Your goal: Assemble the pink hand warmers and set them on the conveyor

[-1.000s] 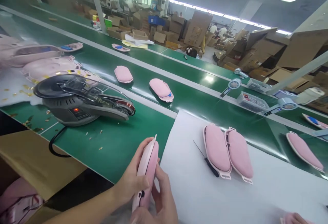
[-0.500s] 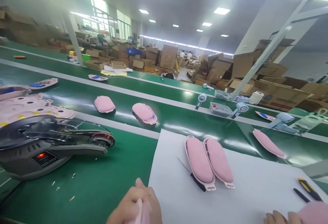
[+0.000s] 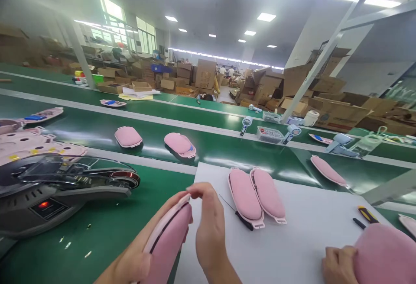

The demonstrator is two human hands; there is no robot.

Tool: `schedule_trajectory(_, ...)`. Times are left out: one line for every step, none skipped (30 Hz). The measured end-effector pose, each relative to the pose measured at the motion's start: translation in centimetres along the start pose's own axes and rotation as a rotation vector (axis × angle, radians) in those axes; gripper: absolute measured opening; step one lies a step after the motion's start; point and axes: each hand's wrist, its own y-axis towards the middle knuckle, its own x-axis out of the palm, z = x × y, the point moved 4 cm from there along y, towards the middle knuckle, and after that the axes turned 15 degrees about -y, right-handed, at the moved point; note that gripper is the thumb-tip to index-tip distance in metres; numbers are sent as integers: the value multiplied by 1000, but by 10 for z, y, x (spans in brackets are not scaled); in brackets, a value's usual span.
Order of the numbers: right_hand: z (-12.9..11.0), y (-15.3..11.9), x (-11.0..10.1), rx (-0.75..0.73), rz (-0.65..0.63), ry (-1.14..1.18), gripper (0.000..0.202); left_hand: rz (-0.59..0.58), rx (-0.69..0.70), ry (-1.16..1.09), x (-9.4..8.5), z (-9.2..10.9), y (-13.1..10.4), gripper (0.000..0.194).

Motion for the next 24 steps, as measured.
schedule_trajectory(-10, 2, 0, -90, -42, -14, 46, -55, -9, -8, 6, 0, 3, 108)
schedule_trajectory(-19, 2, 1, -158, -84, -46, 47, -88, -10, -4, 12, -1, 5, 108)
schedule_trajectory(-26, 0, 3, -197, -115, -81, 50, -92, 6, 9, 18, -1, 5, 107)
schedule_trajectory(-32, -2, 5, -220, -118, -108, 53, -76, 32, 27, 22, -1, 4, 107)
schedule_trajectory(-36, -4, 7, -236, -93, -117, 55, -54, 63, 42, 26, -1, 3, 105)
schedule_trajectory(-39, -6, 8, -249, -50, -105, 57, -39, 95, 55, 29, 1, 1, 104)
schedule_trajectory(-40, -7, 9, -260, -10, -81, 57, -41, 115, 71, 31, 4, -1, 101)
schedule_trajectory(-40, -6, 10, -262, 30, -51, 58, -58, 121, 87, 33, 7, -1, 98)
schedule_trajectory(-38, -5, 11, -254, 59, -29, 57, -78, 112, 99, 33, 10, 0, 96)
schedule_trajectory(-35, -2, 12, -241, 75, -36, 57, -92, 84, 105, 31, 11, 2, 95)
schedule_trajectory(-31, 2, 13, -227, 80, -71, 57, -87, 41, 101, 28, 12, 5, 95)
schedule_trajectory(-27, 6, 14, -218, 85, -125, 57, -61, -23, 82, 23, 11, 9, 95)
schedule_trajectory(-23, 10, 13, -219, 95, -189, 56, -18, -103, 41, 16, 7, 12, 94)
schedule_trajectory(-20, 13, 12, -237, 104, -248, 54, 31, -189, -17, 11, 3, 15, 93)
schedule_trajectory(-19, 14, 10, -270, 104, -292, 52, 71, -271, -77, 6, -3, 17, 91)
schedule_trajectory(-17, 14, 9, -309, 90, -318, 49, 95, -325, -124, 4, -8, 18, 89)
schedule_trajectory(-17, 12, 8, -347, 63, -332, 46, 105, -353, -154, 3, -12, 19, 87)
schedule_trajectory(-17, 9, 7, -379, 31, -349, 45, 100, -362, -165, 4, -16, 18, 85)
schedule_trajectory(-16, 6, 6, -397, 3, -367, 45, 95, -357, -160, 7, -19, 18, 83)
schedule_trajectory(-16, 2, 6, -398, -15, -383, 48, 96, -351, -151, 10, -21, 17, 81)
schedule_trajectory(-15, -1, 5, -383, -20, -398, 50, 113, -354, -150, 13, -25, 16, 80)
schedule_trajectory(-13, -2, 5, -357, -16, -410, 53, 147, -367, -159, 15, -28, 16, 79)
schedule_trajectory(-11, -3, 5, -324, -11, -418, 54, 187, -392, -173, 17, -32, 15, 79)
schedule_trajectory(-7, -3, 5, -286, -11, -423, 54, 230, -421, -189, 18, -37, 15, 79)
